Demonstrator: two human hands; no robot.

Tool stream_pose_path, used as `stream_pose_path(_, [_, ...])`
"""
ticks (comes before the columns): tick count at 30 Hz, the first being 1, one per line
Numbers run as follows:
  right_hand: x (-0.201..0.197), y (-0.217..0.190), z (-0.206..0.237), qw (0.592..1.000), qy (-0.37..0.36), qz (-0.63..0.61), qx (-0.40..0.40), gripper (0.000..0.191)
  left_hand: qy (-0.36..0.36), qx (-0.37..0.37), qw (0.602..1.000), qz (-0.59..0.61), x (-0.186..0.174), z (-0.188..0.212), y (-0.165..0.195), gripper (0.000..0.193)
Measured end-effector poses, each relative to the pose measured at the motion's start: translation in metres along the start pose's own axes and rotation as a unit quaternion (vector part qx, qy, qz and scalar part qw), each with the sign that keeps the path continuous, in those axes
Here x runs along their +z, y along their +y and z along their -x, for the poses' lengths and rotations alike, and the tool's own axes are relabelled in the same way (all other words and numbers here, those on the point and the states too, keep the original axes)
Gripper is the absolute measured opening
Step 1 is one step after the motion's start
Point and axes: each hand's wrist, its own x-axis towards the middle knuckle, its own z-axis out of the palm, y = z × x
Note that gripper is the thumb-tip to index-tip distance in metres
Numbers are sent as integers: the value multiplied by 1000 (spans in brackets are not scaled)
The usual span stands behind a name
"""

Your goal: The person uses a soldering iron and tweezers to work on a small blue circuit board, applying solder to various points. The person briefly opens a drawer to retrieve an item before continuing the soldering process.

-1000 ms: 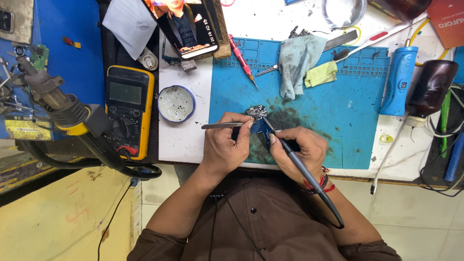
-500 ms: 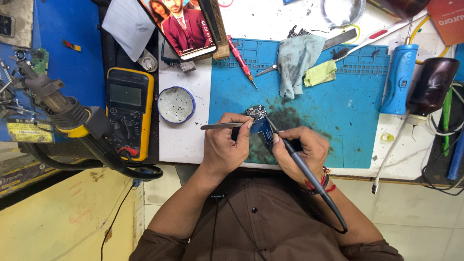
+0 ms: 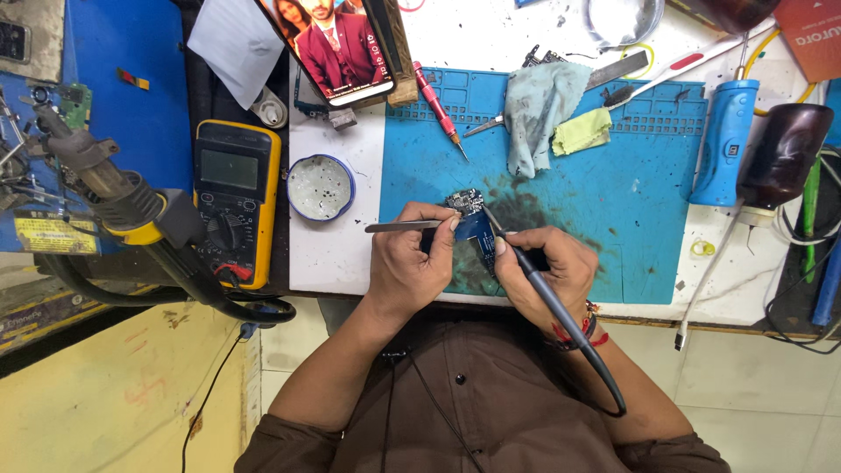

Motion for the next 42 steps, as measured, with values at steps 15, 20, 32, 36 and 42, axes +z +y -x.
stream_pose_path(15, [0, 0, 0, 1000, -1, 6, 3, 13, -1, 14, 1000, -7, 0, 1, -2, 5])
stream_pose_path(20, [-1, -1, 0, 1000, -7, 3, 4, 13, -3, 11, 1000, -2, 1, 1, -3, 6])
stream_pose_path(32, [-1, -1, 0, 1000, -9, 1, 4, 13, -7, 9, 1000, 10, 0, 1, -3, 7])
stream_pose_path(36, [0, -1, 0, 1000, -12, 5, 5, 13, -8, 10, 1000, 9, 0, 1, -3, 6])
stream_pose_path(42, [0, 0, 0, 1000, -12, 4, 11, 14, -9, 5, 1000, 6, 0, 2, -3, 6])
